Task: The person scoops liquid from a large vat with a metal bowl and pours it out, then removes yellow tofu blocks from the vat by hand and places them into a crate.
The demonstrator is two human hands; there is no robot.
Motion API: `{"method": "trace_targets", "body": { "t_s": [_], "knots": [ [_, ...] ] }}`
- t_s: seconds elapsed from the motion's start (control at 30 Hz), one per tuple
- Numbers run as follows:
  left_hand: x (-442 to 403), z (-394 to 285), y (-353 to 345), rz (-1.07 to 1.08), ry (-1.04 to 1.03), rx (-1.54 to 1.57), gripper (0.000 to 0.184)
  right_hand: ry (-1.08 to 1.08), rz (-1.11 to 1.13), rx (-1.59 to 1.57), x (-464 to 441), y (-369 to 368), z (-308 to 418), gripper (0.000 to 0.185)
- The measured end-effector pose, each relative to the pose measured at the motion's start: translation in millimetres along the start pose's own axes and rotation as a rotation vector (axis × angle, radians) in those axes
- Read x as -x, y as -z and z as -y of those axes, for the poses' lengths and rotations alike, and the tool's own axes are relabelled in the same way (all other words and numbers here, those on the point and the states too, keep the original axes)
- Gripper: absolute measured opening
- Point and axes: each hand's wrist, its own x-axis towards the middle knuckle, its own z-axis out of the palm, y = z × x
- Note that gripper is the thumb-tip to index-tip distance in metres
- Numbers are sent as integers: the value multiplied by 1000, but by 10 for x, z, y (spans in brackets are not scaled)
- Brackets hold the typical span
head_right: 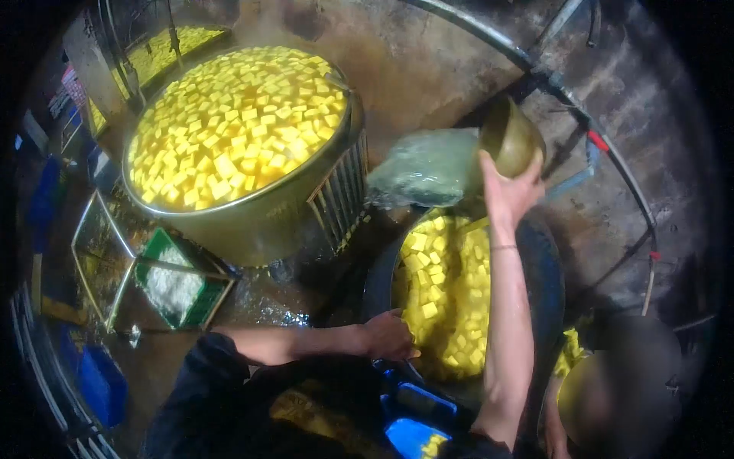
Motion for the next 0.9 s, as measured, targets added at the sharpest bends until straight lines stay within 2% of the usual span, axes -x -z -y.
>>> {"method": "trace_targets", "body": {
  "t_s": [0.03,0.13,0.2,0.23,0.27,0.3,0.33,0.37,0.43,0.5,0.53,0.57,0.6,0.67,0.7,0.77,0.83,0.87,0.9],
  "knots": [
    [30,-23,12,-49,-2,47,45,185,-49,73,19,-91,52,99],
    [-38,-31,64,45,43,13,39,623,-164,170,50,-50,98,100],
    [-158,14,-90,57,93,18,29,654,-198,144,44,268,14,102],
    [-212,37,-89,49,92,-3,25,621,-198,143,49,478,-120,103],
    [-278,53,-77,138,120,-48,27,587,-203,205,75,671,-380,103],
    [-392,134,-158,147,118,-93,25,487,-147,187,123,873,-651,103],
    [-555,311,-280,170,93,2,32,388,-98,162,171,1063,-912,103],
    [-733,342,-262,173,90,6,31,221,-54,245,237,1193,-1252,104],
    [-1259,297,38,455,160,-84,46,-129,69,246,391,1352,-2063,108],
    [-1803,428,-189,293,181,-59,35,-490,202,135,611,1505,-2572,114],
    [-2183,505,-388,170,121,-52,40,-631,259,112,794,1574,-2832,113],
    [-2455,600,-561,33,73,-36,49,-685,261,104,823,1583,-2902,113],
    [-2705,695,-769,44,58,-33,49,-738,261,94,854,1572,-2950,113],
    [-3099,800,-1117,49,250,-328,65,-777,295,103,897,1521,-3083,113],
    [-3159,816,-1180,64,240,-325,65,-803,325,96,906,1495,-3117,113],
    [-3219,904,-1262,-51,236,-374,65,-831,369,110,902,1428,-3107,112],
    [-3312,936,-1345,-45,226,-348,69,-831,398,76,944,1320,-3239,112],
    [-3336,970,-1390,-48,230,-321,74,-757,419,123,978,1266,-3337,110],
    [-3342,1007,-1426,-6,267,-251,72,-814,434,147,958,1219,-3369,110]
  ]
}}
